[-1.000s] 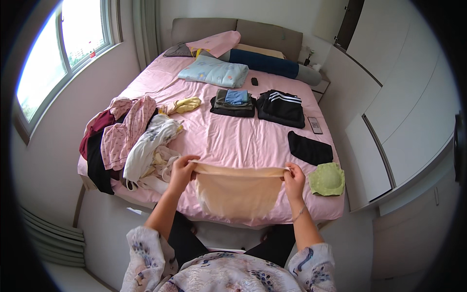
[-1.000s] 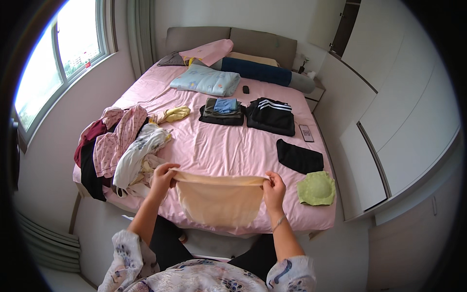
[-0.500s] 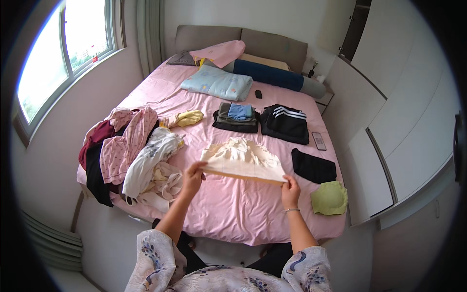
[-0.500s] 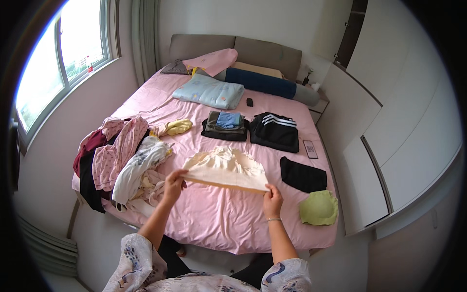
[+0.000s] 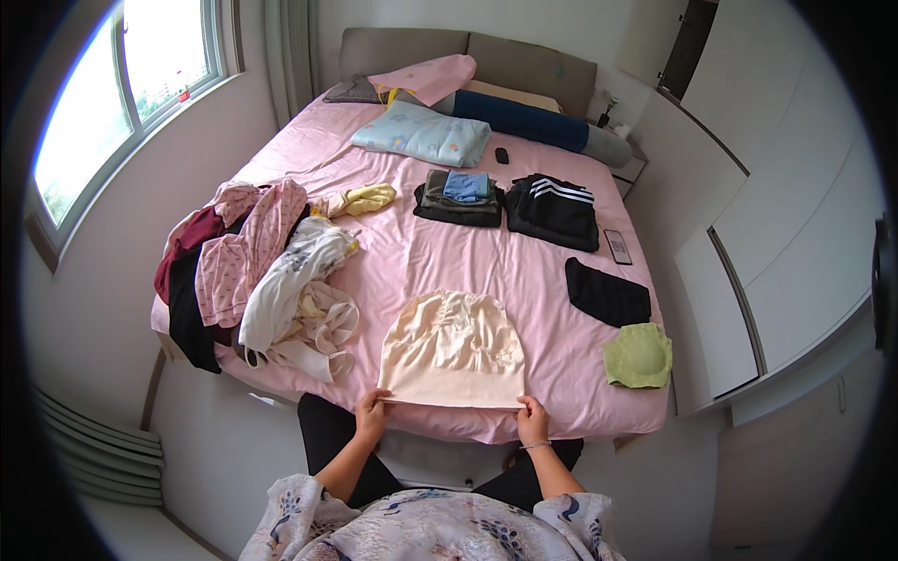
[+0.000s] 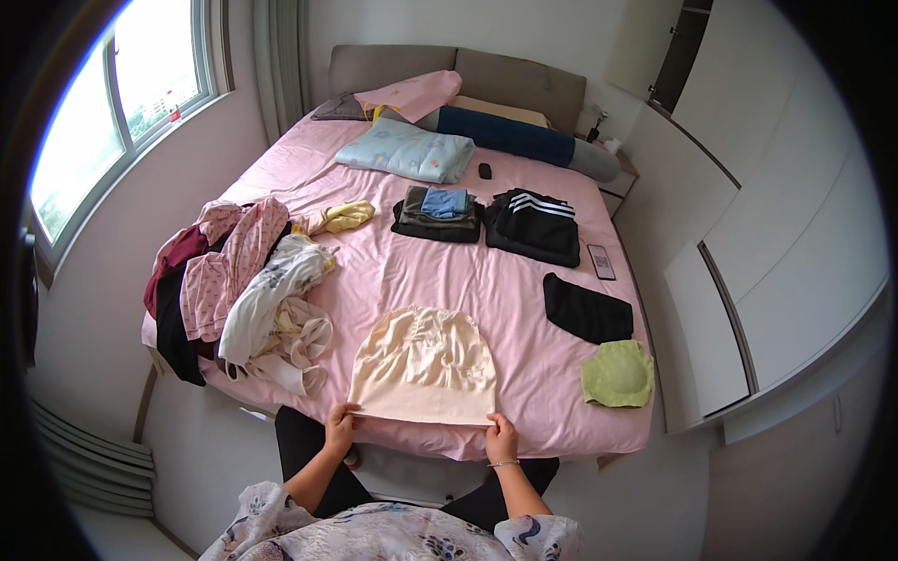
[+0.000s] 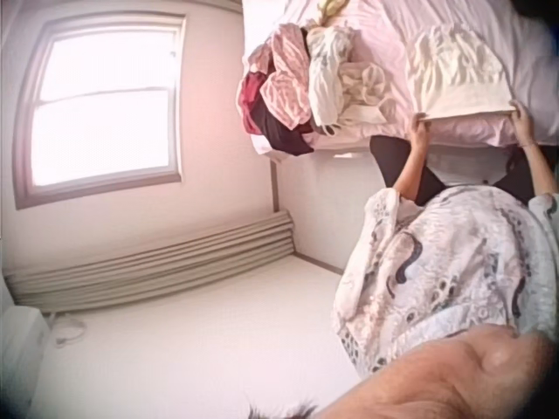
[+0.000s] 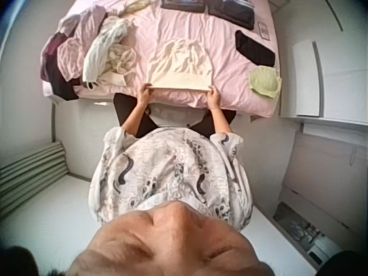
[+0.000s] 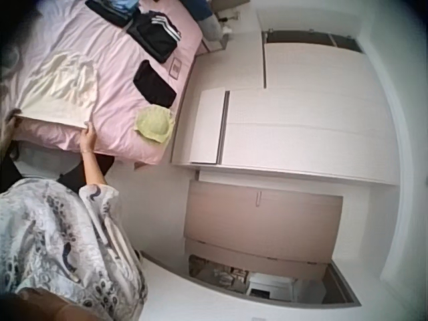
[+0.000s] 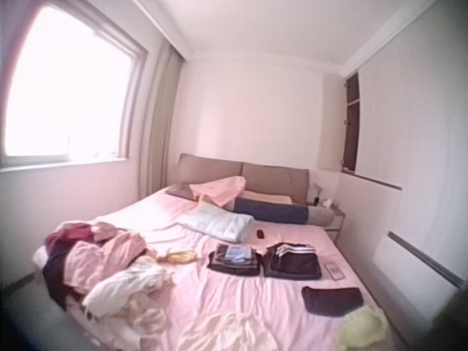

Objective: The person folds various clothing items on a bed, including pants, shorts, and underwear. They smooth each item before folding it into a compact shape and placing it in a neat stack.

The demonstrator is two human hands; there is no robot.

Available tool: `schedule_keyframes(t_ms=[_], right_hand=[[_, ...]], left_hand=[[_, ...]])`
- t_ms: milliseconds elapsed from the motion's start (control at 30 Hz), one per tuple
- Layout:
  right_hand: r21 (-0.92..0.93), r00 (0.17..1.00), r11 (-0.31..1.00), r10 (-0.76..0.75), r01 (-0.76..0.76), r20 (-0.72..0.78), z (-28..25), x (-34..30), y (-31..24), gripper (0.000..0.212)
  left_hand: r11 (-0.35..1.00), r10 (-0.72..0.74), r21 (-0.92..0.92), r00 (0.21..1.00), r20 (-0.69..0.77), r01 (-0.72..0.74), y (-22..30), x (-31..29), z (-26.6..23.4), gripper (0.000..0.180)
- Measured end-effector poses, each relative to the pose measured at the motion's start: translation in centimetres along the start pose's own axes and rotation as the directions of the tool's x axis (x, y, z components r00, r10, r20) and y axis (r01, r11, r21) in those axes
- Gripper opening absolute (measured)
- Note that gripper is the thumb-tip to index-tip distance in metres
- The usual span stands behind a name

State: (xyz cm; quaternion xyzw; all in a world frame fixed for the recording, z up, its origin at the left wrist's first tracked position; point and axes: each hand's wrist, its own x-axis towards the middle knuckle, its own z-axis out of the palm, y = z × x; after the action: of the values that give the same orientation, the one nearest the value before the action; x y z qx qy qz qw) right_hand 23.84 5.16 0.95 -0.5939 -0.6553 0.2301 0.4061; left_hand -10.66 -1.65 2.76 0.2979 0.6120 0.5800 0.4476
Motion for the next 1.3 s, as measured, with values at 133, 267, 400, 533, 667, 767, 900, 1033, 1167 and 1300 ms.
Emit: schedule_keyframes(t_ms=[133, 267, 400, 533, 667, 767, 900, 1033, 1167, 1300], right_hand=[[0.190, 0.990, 0.972, 0.139, -0.138, 0.013, -0.2, -2.0, -0.3, 0.029], [0.618, 0.830, 0.636, 0.556, -0.462, 0.049, 0.5, -1.4, 0.7, 0.019], [0.532, 0.744, 0.573, 0.643, -0.624, 0.180, 1.0, -0.8, 1.5, 0.017], [0.453, 0.681, 0.517, 0.630, -0.727, 0.374, 0.7, 0.1, 1.5, 0.013], [0.432, 0.693, 0.550, 0.643, -0.715, 0.327, 0.1, 0.2, -0.8, 0.018], [0.340, 0.765, 0.687, 0.597, -0.643, 0.242, -0.1, 0.8, -1.7, 0.020], [0.022, 0.978, 0.983, 0.186, -0.185, -0.091, 1.4, 1.9, -5.3, 0.021], [-0.214, 0.947, 0.923, -0.309, 0.321, 0.090, 2.2, 2.2, -10.9, 0.014], [-0.256, 0.854, 0.821, -0.447, 0.510, 0.266, 4.3, 0.7, -10.9, 0.019], [-0.257, 0.872, 0.843, -0.406, 0.473, 0.272, 4.3, -0.1, -10.2, 0.022]], left_hand=[[0.986, -0.053, -0.160, 0.997, -0.047, 0.045, 0.0, -1.1, -0.4, 0.034], [0.897, -0.262, -0.368, 0.965, 0.002, 0.245, 0.4, 0.3, -0.8, 0.032], [0.900, -0.371, -0.204, 0.922, 0.107, 0.386, 1.1, 1.2, -0.3, 0.023], [0.952, -0.292, -0.071, 0.953, 0.080, 0.298, -0.7, 1.5, -0.6, 0.017], [0.981, -0.193, -0.014, 0.981, -0.010, 0.193, -0.9, 1.2, -0.1, 0.019], [0.994, -0.085, 0.071, 0.995, -0.049, 0.089, 0.2, 1.4, 0.7, 0.023], [0.968, 0.174, 0.187, 0.985, -0.019, -0.167, 1.1, 2.1, 2.6, 0.028], [0.690, 0.297, 0.638, 0.938, 0.179, -0.340, 5.8, -1.1, 7.2, 0.027], [0.514, 0.263, 0.724, 0.888, 0.377, -0.460, 4.3, -2.1, 8.2, 0.025], [0.505, 0.270, 0.718, 0.878, 0.396, -0.479, 3.3, -2.3, 7.6, 0.026]])
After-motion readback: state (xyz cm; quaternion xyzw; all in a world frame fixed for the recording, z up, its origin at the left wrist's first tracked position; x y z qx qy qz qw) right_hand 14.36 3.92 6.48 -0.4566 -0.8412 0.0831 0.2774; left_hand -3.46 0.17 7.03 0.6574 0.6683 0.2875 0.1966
